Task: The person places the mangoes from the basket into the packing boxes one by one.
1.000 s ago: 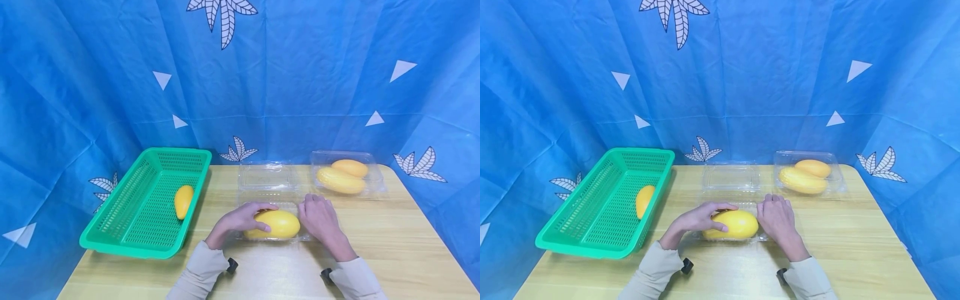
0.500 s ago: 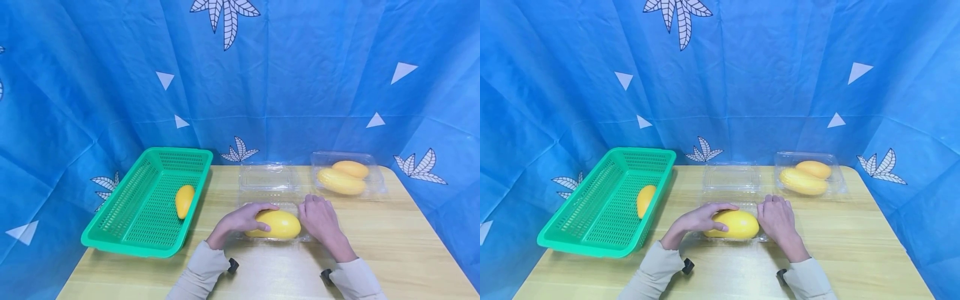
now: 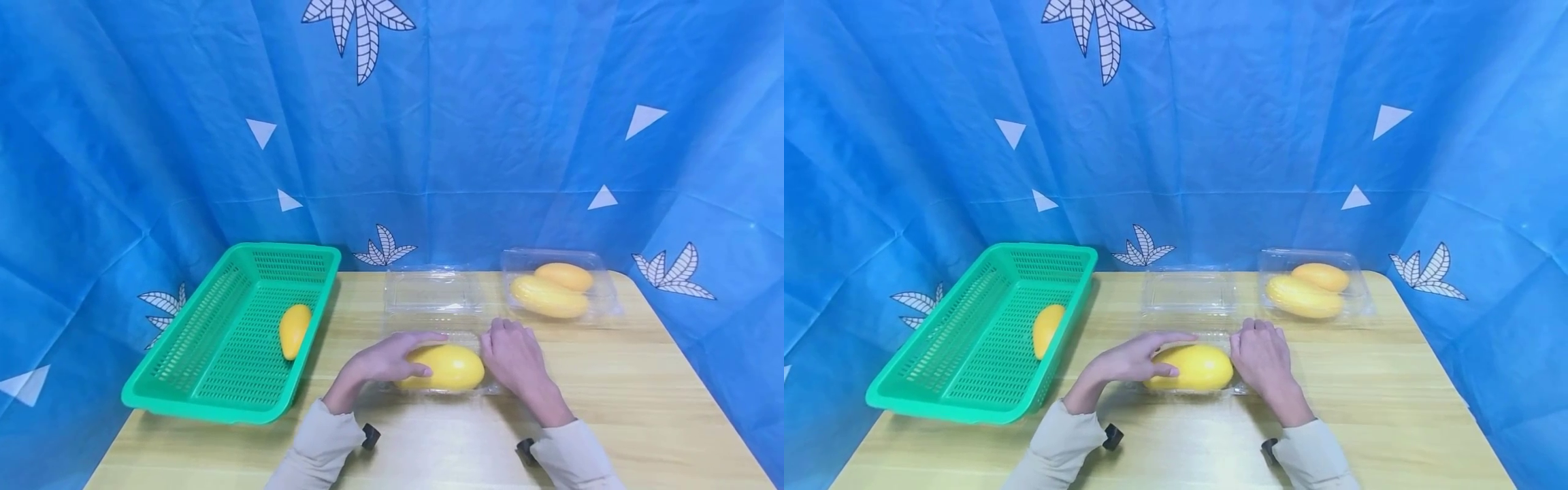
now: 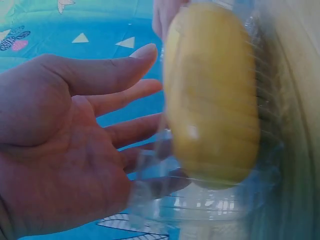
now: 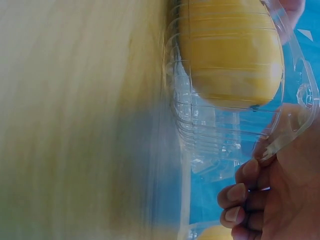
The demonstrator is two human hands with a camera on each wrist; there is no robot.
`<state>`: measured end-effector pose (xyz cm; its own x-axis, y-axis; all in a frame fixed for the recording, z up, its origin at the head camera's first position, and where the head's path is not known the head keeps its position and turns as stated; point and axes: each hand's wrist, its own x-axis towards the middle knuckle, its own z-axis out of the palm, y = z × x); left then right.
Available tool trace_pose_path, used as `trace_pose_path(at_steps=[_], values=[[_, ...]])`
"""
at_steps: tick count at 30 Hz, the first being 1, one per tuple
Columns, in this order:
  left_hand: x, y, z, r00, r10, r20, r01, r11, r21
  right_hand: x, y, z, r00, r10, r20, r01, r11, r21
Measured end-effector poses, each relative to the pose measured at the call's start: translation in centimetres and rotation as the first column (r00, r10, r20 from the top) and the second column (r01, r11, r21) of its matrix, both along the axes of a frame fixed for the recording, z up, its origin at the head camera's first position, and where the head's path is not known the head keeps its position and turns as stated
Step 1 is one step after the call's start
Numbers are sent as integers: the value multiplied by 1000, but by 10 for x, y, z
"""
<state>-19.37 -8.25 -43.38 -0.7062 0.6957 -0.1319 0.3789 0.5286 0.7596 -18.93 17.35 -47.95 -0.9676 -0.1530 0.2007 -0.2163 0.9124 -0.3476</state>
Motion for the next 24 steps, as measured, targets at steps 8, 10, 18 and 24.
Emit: trace_pose_path(at_steps=[8, 10, 18, 24], values=[[10, -8, 31, 994, 57, -96, -49, 995, 83, 1, -1, 1, 1000, 7, -8, -7, 1000, 0], [14, -11, 43, 986, 66, -152, -53, 995, 88, 1, -1, 0, 1000, 10, -15, -10, 1000, 5], [29, -39, 94, 971, 79, -224, -58, 993, 100, 0, -2, 1, 1000, 3, -11, -3, 1000, 0], [30, -61, 122, 949, 128, -289, -102, 989, 104, -1, -1, 1, 1000, -2, -13, 2, 1000, 5]])
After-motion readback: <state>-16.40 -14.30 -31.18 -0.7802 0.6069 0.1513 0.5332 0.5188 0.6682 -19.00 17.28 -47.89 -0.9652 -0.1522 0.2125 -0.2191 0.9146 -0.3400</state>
